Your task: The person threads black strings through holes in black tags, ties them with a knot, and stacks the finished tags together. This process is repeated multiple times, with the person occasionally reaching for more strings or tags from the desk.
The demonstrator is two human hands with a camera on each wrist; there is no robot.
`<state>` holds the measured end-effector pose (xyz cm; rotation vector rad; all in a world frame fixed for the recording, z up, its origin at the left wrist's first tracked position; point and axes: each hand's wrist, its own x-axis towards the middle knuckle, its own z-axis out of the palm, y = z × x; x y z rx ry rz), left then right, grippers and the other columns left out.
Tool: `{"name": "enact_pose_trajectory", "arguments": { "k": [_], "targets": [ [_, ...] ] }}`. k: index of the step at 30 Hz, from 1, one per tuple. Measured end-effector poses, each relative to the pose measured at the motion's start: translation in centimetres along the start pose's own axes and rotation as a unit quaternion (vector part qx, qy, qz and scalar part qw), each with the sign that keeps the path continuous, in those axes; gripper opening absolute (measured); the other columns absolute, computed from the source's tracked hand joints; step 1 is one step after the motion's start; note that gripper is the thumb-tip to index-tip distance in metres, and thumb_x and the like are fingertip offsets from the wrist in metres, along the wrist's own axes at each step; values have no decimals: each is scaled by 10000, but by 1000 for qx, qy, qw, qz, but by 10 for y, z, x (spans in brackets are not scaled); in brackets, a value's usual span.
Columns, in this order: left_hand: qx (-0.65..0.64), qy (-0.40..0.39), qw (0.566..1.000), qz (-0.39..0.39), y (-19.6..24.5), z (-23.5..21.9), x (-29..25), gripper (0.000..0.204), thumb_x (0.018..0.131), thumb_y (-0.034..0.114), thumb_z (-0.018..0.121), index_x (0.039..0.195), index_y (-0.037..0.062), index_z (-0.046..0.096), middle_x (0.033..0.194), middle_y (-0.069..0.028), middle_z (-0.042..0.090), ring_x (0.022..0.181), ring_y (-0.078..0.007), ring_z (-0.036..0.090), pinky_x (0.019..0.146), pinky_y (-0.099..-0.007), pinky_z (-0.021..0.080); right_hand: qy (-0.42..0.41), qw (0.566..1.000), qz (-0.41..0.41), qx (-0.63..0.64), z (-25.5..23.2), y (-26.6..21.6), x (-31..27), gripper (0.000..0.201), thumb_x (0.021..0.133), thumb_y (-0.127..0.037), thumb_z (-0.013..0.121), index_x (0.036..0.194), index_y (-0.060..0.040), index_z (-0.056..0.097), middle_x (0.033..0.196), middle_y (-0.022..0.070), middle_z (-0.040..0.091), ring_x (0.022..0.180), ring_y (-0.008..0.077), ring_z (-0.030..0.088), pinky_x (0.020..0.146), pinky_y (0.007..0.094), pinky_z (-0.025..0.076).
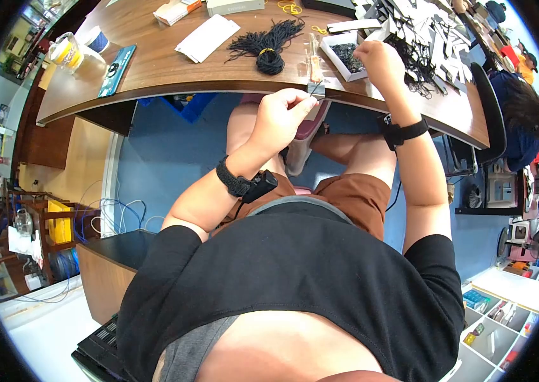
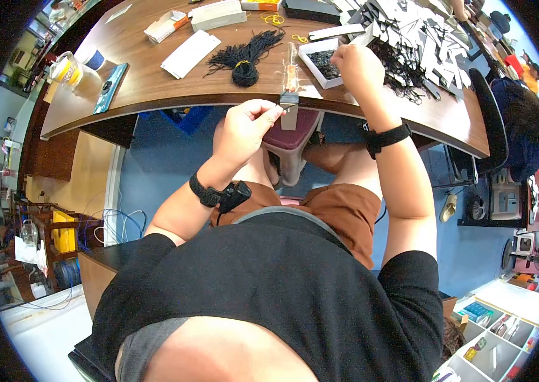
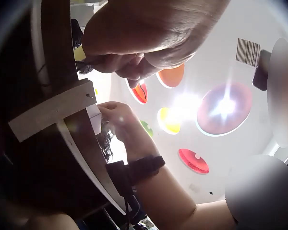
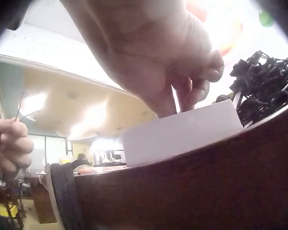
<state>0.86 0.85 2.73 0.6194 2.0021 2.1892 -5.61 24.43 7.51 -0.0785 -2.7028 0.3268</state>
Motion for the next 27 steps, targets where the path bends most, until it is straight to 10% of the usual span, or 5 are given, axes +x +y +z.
{"name": "enact_pose_trajectory", "arguments": {
  "k": [5, 8, 11, 14, 27],
  "targets": [
    [11, 15, 1000, 14, 1, -2, 0, 150, 872, 116, 611, 904, -24, 656, 812, -33, 646, 725, -61, 544, 674, -208, 446, 250, 940, -69, 224, -14, -8, -22, 143, 834, -125, 621, 937, -48, 683, 772, 109, 668, 675, 200, 636, 628, 264, 485],
    [55, 27, 998, 17, 14, -2, -3, 153, 875, 113, 607, 909, -29, 653, 821, -45, 653, 750, -73, 566, 696, -219, 460, 96, 885, 39, 454, -22, -22, -54, 154, 858, -103, 611, 972, -20, 671, 774, 61, 667, 651, 99, 579, 613, 208, 454],
    [65, 32, 996, 47, 10, -1, -3, 147, 875, 103, 603, 910, -32, 650, 824, -54, 657, 759, -77, 574, 706, -225, 465, -114, 695, 125, 699, -28, -41, -95, 219, 883, -94, 586, 1080, -4, 620, 836, 16, 625, 653, 46, 500, 599, 164, 400],
    [69, 30, 996, 49, 12, 1, -5, 144, 874, 97, 602, 908, -36, 647, 827, -54, 657, 764, -77, 575, 714, -227, 468, -147, 609, 142, 767, -36, -54, -112, 295, 879, -63, 588, 1159, 21, 549, 820, 34, 620, 651, 48, 509, 597, 165, 410],
    [39, 19, 998, 47, 18, 8, -8, 117, 860, 75, 611, 900, -29, 645, 779, -39, 643, 711, -68, 547, 651, -223, 448, -192, 557, 157, 793, -31, -49, -113, 252, 876, -38, 578, 1118, 14, 527, 819, 77, 629, 648, 81, 558, 592, 191, 460]
  ]
}}
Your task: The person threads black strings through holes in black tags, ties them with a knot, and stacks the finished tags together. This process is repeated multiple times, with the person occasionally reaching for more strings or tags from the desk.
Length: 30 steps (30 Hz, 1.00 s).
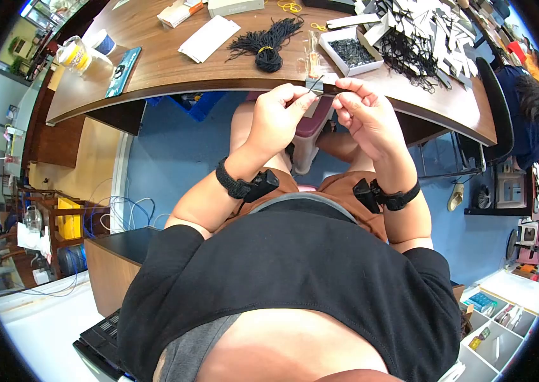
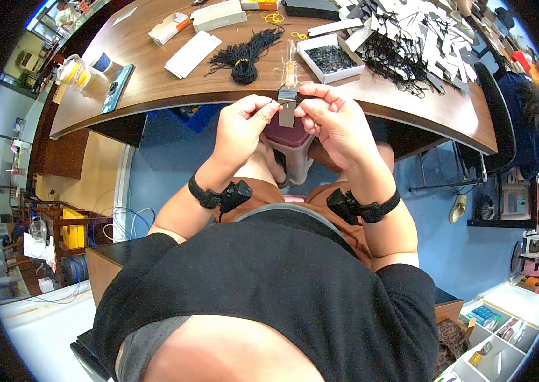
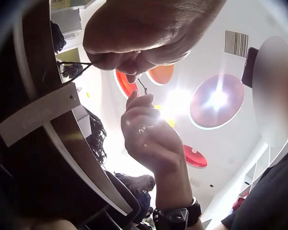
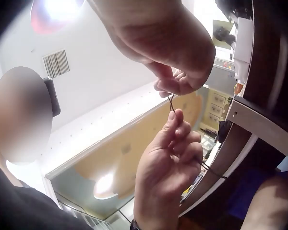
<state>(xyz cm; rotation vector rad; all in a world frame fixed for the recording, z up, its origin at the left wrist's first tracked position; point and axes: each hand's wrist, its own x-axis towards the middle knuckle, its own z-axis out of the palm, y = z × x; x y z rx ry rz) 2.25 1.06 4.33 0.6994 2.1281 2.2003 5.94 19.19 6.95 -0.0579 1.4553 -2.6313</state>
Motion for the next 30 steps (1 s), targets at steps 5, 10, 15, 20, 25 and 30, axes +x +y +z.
{"name": "enact_pose_trajectory", "arguments": {
  "k": [5, 10, 15, 20, 25, 30],
  "targets": [
    [28, -17, 999, -17, 5, 0, -2, 138, 876, 104, 603, 908, -20, 656, 811, -28, 648, 755, -66, 558, 700, -217, 454, 3, 1000, -4, -29, 4, 6, -2, 192, 873, -63, 595, 1050, 6, 570, 811, 65, 639, 641, 72, 555, 590, 188, 454],
    [12, -15, 1000, -16, 11, 3, -5, 108, 851, 55, 610, 896, -36, 646, 781, -58, 653, 710, -75, 555, 643, -227, 452, 38, 990, -46, -130, 8, 17, -2, 124, 862, -80, 614, 966, -11, 611, 799, 44, 649, 637, 54, 546, 585, 177, 444],
    [-3, -42, 998, -36, 7, 0, -8, 145, 871, 112, 605, 910, -19, 655, 813, -38, 664, 748, -64, 579, 688, -215, 467, 28, 994, -21, -103, 6, 27, 0, 111, 857, -73, 613, 950, -13, 610, 799, 45, 650, 618, 54, 545, 571, 174, 446],
    [-21, -57, 996, -65, 8, -5, -7, 150, 867, 108, 606, 921, -25, 651, 823, -58, 673, 744, -76, 600, 680, -219, 481, 25, 994, -13, -105, 12, 26, -1, 145, 849, -48, 615, 983, 5, 604, 797, 47, 648, 604, 62, 548, 566, 175, 452],
    [25, -62, 997, -33, 0, -11, -4, 151, 860, 106, 613, 917, -26, 657, 812, -61, 673, 739, -75, 598, 682, -222, 477, 23, 976, -39, -214, 17, 15, 1, 182, 837, -74, 644, 999, 6, 625, 788, 23, 637, 610, 45, 525, 562, 167, 431],
    [10, -33, 999, -25, 3, -8, -6, 120, 821, 75, 630, 846, -37, 663, 755, -64, 642, 671, -85, 553, 617, -238, 448, 38, 964, -54, -258, 11, 17, 5, 140, 839, -132, 659, 914, -14, 662, 749, -1, 628, 604, 27, 503, 554, 162, 408]
  ]
}}
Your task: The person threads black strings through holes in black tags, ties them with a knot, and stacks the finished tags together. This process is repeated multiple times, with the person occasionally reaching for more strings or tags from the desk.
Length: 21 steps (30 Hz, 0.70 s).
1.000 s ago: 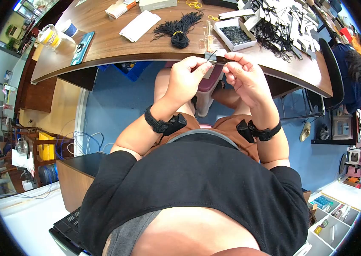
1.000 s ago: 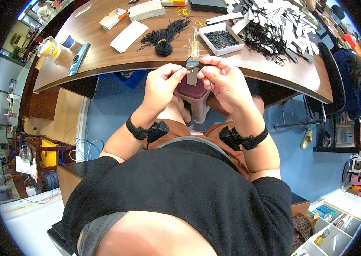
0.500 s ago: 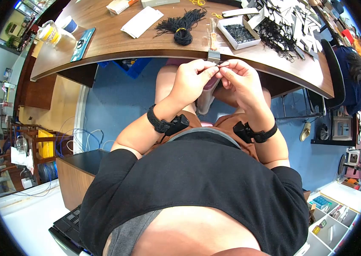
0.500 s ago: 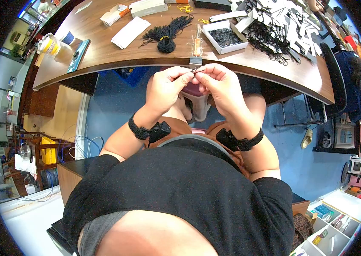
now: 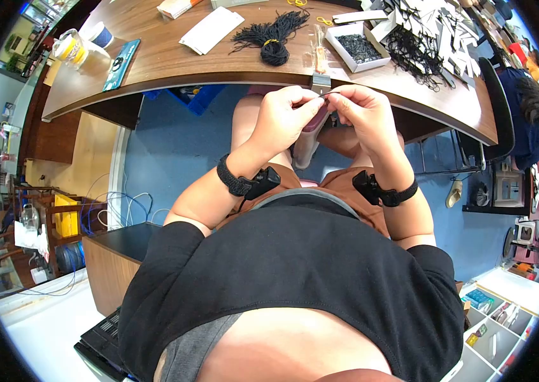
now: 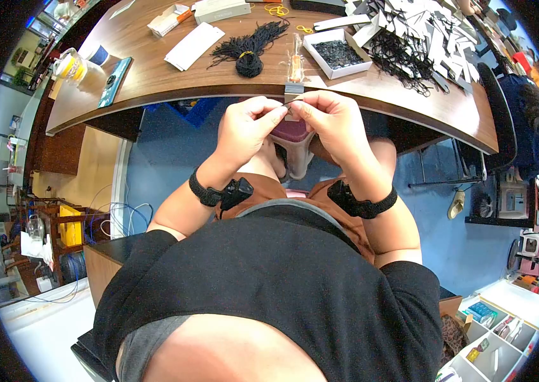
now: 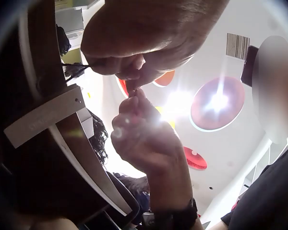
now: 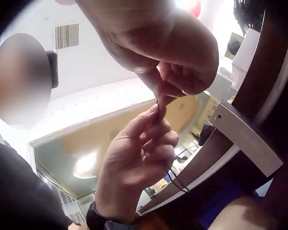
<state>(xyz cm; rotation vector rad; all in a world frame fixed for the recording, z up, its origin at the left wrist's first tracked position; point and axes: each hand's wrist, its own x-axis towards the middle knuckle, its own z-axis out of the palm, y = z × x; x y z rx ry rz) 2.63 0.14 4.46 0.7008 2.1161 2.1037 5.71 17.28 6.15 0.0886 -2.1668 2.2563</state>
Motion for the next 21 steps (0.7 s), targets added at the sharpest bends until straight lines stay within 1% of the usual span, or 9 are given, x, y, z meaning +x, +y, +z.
{"name": "enact_pose_trajectory", "arguments": {
  "k": [3, 6, 9, 10, 12, 15, 18, 20, 21],
  "targets": [
    [-31, -3, 999, -10, -1, -1, 0, 121, 820, 78, 630, 844, -35, 664, 749, -68, 641, 671, -85, 551, 616, -244, 450, 5, 998, 34, 51, 1, 2, 0, 137, 841, -129, 656, 911, -11, 659, 749, 4, 630, 598, 34, 500, 554, 172, 411],
    [-28, -9, 1000, -2, -6, -5, 2, 129, 822, 85, 629, 845, -37, 663, 750, -70, 642, 675, -83, 550, 618, -247, 452, 14, 998, 23, 48, 3, 5, -1, 149, 848, -118, 646, 952, -11, 659, 766, 6, 634, 599, 44, 508, 565, 181, 426],
    [-16, -14, 1000, 7, -10, -8, 4, 137, 822, 92, 632, 850, -39, 663, 755, -68, 645, 678, -84, 553, 623, -246, 454, 63, 994, -63, -71, 7, -2, -2, 193, 835, -89, 645, 1018, -28, 655, 784, 8, 642, 617, 60, 536, 584, 196, 446],
    [-22, -15, 1000, 6, -9, -8, 4, 139, 822, 94, 633, 852, -39, 663, 756, -69, 647, 677, -85, 554, 623, -247, 455, 53, 985, -107, -124, 7, -5, -2, 216, 832, -76, 643, 1042, -23, 646, 813, 14, 647, 642, 64, 542, 601, 195, 444],
    [-27, -17, 999, 1, -7, -9, 3, 143, 821, 96, 635, 856, -39, 663, 761, -71, 649, 680, -89, 557, 627, -249, 456, 33, 953, -195, -229, 7, -11, -3, 266, 826, -51, 639, 1089, -14, 629, 871, 25, 656, 691, 72, 553, 636, 195, 442],
    [-25, -21, 999, 0, -5, -8, 3, 147, 821, 97, 637, 864, -41, 663, 772, -77, 653, 689, -96, 564, 636, -253, 458, 20, 900, -261, -348, 2, -13, 1, 258, 784, -49, 658, 1041, -58, 650, 801, 25, 656, 672, 104, 589, 633, 232, 468],
    [-18, -24, 1000, 11, -4, -9, 3, 152, 821, 100, 638, 869, -43, 660, 782, -82, 654, 700, -105, 570, 644, -259, 460, 34, 916, -210, -341, -5, -9, 1, 195, 797, -56, 656, 990, -30, 648, 802, 30, 659, 685, 99, 590, 661, 233, 468],
    [-13, -28, 999, 13, -2, -10, 2, 152, 821, 100, 637, 870, -42, 659, 785, -82, 652, 705, -114, 574, 650, -262, 461, 5, 964, -121, -235, -6, -10, 1, 154, 806, -61, 650, 952, -14, 642, 792, 30, 656, 688, 86, 585, 661, 228, 468],
    [-5, -28, 999, 19, -2, -9, 2, 151, 821, 101, 637, 868, -41, 659, 782, -85, 649, 703, -116, 574, 648, -263, 460, -10, 981, -75, -180, -7, -10, 1, 136, 811, -64, 647, 933, -5, 639, 787, 29, 654, 689, 79, 582, 661, 226, 468]
  ]
}}
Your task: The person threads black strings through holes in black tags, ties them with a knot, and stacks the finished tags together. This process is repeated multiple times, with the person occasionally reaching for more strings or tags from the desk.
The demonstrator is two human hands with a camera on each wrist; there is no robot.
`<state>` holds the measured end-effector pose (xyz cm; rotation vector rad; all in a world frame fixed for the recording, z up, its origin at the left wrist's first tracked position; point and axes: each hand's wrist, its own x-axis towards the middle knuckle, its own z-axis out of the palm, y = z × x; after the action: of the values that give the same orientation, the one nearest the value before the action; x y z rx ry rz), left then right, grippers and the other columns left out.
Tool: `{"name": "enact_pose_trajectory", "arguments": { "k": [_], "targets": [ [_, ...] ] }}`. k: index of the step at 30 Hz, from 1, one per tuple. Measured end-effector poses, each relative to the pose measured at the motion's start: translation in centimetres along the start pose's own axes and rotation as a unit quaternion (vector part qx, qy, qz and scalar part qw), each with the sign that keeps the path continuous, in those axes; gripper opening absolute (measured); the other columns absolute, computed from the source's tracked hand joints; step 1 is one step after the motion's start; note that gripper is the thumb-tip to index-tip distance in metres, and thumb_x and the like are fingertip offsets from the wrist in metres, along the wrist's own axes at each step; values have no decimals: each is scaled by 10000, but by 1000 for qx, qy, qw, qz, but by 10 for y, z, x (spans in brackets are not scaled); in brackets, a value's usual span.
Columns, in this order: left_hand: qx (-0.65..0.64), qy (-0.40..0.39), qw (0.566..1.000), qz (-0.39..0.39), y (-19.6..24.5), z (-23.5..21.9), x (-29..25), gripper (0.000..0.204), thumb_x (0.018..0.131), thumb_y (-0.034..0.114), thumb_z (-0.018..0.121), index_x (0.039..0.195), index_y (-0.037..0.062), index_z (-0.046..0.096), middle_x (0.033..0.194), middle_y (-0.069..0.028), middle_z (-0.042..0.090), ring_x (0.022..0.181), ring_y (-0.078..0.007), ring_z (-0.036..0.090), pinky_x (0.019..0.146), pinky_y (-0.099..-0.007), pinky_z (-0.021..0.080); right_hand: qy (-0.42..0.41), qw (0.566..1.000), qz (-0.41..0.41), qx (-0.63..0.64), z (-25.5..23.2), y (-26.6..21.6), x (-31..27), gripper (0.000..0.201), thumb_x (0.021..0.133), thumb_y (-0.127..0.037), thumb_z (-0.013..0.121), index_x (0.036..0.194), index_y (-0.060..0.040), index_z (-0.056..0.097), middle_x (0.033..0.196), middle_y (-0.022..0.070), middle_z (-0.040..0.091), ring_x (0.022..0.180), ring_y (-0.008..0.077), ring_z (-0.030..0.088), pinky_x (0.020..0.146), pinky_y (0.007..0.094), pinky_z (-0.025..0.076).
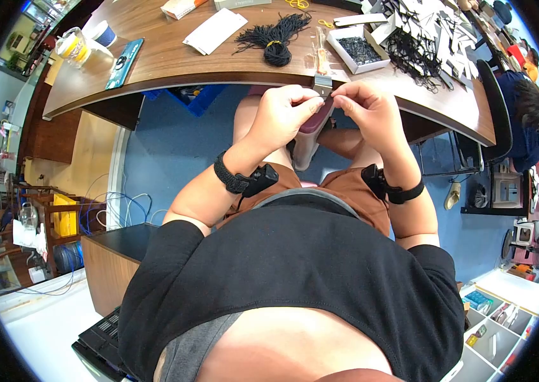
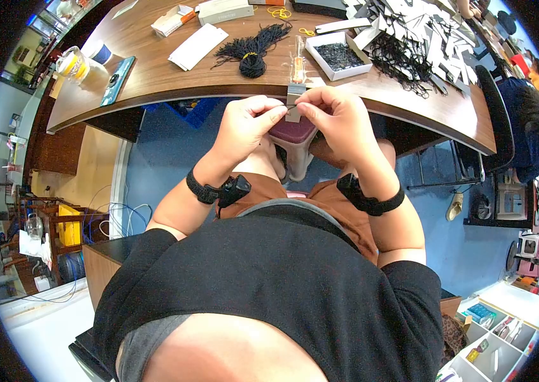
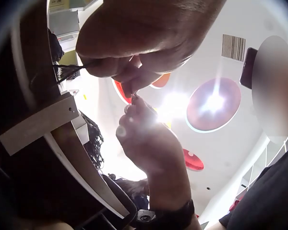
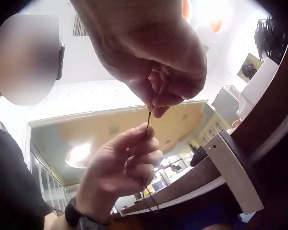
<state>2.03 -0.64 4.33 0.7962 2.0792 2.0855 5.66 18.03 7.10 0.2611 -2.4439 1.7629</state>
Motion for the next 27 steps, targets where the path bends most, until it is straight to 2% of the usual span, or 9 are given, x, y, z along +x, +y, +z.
{"name": "enact_pose_trajectory", "arguments": {
  "k": [3, 6, 8, 11, 13, 15, 18, 22, 27],
  "targets": [
    [54, -5, 998, 30, 1, 1, 0, 154, 830, 102, 630, 877, -42, 656, 767, -74, 639, 701, -108, 568, 651, -255, 456, -40, 985, 66, 154, -3, -1, 2, 115, 822, -66, 635, 911, 5, 630, 783, 19, 649, 683, 55, 563, 653, 223, 466],
    [133, -1, 988, 78, 6, 1, 1, 162, 853, 111, 616, 890, -44, 646, 743, -37, 622, 685, -89, 551, 650, -234, 445, 3, 985, 54, 161, -1, -2, 1, 101, 801, -49, 636, 890, -3, 624, 744, 26, 633, 654, 70, 564, 629, 227, 461],
    [149, 19, 982, 111, 4, 1, 3, 169, 857, 130, 612, 863, -37, 637, 728, -37, 611, 649, -99, 543, 628, -232, 433, 87, 990, -77, -82, 1, -8, -5, 111, 769, -32, 649, 873, -16, 617, 749, 42, 624, 658, 122, 580, 648, 250, 462],
    [129, -20, 991, -16, -6, -12, 6, 155, 862, 143, 605, 794, 5, 619, 681, -28, 569, 568, -94, 488, 534, -213, 386, 151, 899, -288, -293, -1, -2, -3, 148, 711, -12, 663, 846, -36, 606, 773, 60, 612, 688, 205, 590, 685, 299, 464],
    [-133, -34, 978, -157, -10, -16, 8, 147, 867, 145, 599, 776, 30, 604, 636, -5, 510, 531, -72, 428, 477, -200, 328, 151, 851, -380, -330, 0, 9, -6, 165, 674, -24, 656, 823, -58, 596, 823, 49, 611, 729, 240, 588, 714, 343, 448],
    [-351, -17, 901, -253, -6, -12, 9, 139, 879, 152, 586, 798, 40, 605, 589, 41, 407, 507, -38, 339, 415, -181, 244, 125, 841, -391, -353, 2, 11, -11, 154, 677, -43, 646, 822, -62, 596, 820, 41, 609, 723, 214, 590, 691, 335, 437],
    [-400, -21, 869, -290, -2, -5, 9, 147, 889, 156, 575, 854, 20, 619, 599, 48, 405, 518, -32, 343, 423, -172, 245, 95, 835, -401, -366, 9, 14, -18, 141, 678, -82, 628, 816, -70, 603, 804, 33, 606, 717, 180, 590, 663, 318, 418],
    [-178, -27, 966, -186, 3, 8, -1, 171, 864, 126, 618, 931, -26, 657, 707, 24, 564, 567, -11, 422, 466, -167, 317, 98, 874, -362, -309, 8, 7, -10, 112, 697, -77, 650, 806, -65, 624, 787, 40, 612, 728, 200, 595, 672, 322, 428],
    [-95, -79, 986, -115, 0, 5, 1, 167, 840, 80, 632, 967, -27, 644, 832, -35, 646, 706, -40, 550, 598, -177, 430, 66, 976, -172, -115, 4, 2, -2, 82, 740, -27, 677, 819, -18, 660, 783, 70, 619, 742, 193, 592, 708, 282, 457]
  ]
}}
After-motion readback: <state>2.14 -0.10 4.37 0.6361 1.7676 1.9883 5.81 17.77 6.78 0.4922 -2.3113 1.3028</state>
